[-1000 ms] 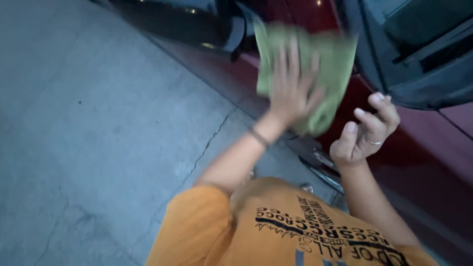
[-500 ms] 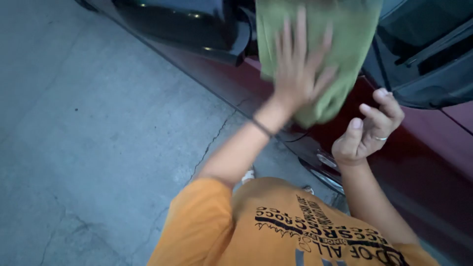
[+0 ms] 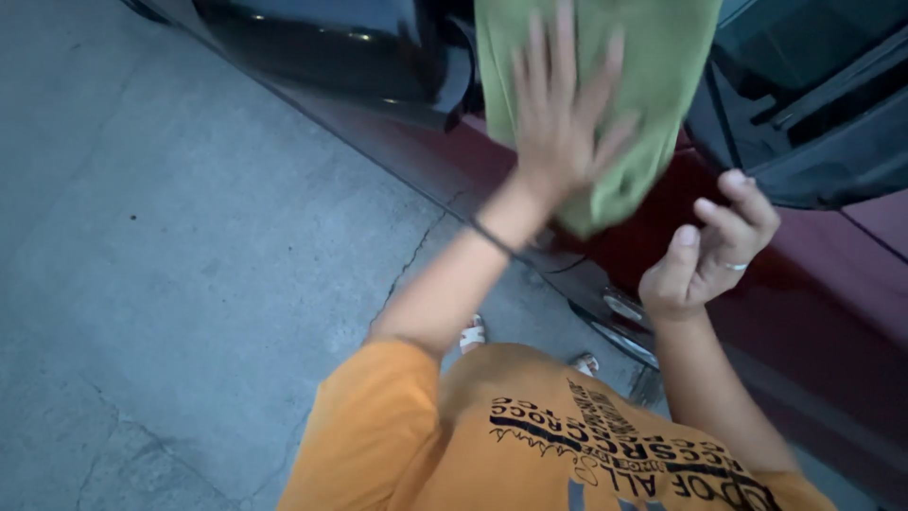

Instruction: The person wipes the front bumper and hood of a maroon car using a green cloth. They move the cloth back and forth across the surface, occasionally switching hands and adjusting the cloth's position.

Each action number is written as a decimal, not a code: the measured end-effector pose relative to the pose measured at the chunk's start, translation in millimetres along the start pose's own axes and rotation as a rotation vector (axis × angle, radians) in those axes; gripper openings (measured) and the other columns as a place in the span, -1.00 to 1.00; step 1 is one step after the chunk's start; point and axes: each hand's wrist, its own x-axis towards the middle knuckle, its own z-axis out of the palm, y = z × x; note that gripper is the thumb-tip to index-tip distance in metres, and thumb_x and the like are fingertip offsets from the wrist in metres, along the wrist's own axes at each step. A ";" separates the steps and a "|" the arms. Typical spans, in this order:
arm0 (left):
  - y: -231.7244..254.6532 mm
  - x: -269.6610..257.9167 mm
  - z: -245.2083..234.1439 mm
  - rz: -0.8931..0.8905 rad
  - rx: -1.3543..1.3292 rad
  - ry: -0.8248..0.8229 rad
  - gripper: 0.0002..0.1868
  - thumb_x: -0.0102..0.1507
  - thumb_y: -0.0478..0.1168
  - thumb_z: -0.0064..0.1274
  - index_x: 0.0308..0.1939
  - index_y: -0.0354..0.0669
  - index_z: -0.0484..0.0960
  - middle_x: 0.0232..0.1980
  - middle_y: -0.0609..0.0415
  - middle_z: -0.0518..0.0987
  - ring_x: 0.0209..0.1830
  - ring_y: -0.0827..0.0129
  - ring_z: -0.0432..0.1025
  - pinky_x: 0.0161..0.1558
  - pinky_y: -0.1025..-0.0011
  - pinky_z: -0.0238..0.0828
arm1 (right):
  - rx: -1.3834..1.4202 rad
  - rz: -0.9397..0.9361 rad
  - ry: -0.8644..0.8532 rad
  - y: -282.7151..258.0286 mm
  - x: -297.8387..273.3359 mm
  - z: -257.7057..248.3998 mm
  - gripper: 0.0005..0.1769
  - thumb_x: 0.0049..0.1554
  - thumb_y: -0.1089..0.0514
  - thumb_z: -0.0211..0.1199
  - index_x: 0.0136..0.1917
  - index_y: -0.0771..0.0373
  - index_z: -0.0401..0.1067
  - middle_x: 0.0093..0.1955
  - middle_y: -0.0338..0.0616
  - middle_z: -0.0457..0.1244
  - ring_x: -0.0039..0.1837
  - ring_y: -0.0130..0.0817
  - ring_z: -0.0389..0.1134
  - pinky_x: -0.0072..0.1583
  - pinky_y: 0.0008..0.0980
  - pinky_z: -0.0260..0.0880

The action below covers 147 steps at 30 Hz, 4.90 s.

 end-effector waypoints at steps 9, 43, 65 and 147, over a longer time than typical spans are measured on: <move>25.5 -41.1 -24.4 0.084 0.155 -0.621 -0.29 0.43 0.38 -0.28 0.61 0.39 0.04 0.68 -0.14 -0.14 0.70 -0.17 -0.27 0.59 -0.30 -0.39 | -0.017 -0.043 -0.045 -2.2 6.3 3.2 -0.78 0.34 0.16 0.04 0.20 0.31 0.31 0.42 0.00 0.12 0.47 -0.20 0.13 0.57 -0.20 0.10; -21.6 37.5 0.5 -0.092 0.096 0.032 -0.18 0.46 0.42 -0.37 0.65 0.24 -0.22 0.71 -0.09 -0.43 0.67 -0.11 -0.47 0.61 -0.22 -0.50 | 0.275 0.151 0.187 -7.8 4.8 -25.1 -0.77 0.35 0.29 0.04 0.26 0.29 0.34 0.37 -0.11 0.16 0.42 -0.31 0.26 0.48 -0.29 0.27; 49.9 -71.2 2.0 0.337 0.246 -0.459 -0.34 0.43 0.41 -0.51 0.52 0.40 -0.21 0.61 -0.18 -0.38 0.60 -0.22 -0.54 0.49 -0.20 -0.79 | 0.204 0.182 0.321 -16.7 -0.5 -61.7 -0.78 0.35 0.31 0.04 0.26 0.32 0.33 0.35 -0.05 0.18 0.38 -0.30 0.29 0.49 -0.27 0.32; 375.8 -53.4 72.9 0.104 0.100 -0.414 -0.34 0.43 0.03 -0.18 0.51 -0.29 0.28 0.63 -0.24 0.07 0.67 0.03 -0.07 0.56 -0.26 -0.31 | -1.027 0.743 -0.522 58.0 -22.2 -508.6 -0.36 0.33 -0.22 -0.14 0.62 -0.10 0.03 0.76 -0.12 -0.20 0.76 -0.07 -0.35 0.63 0.20 -0.54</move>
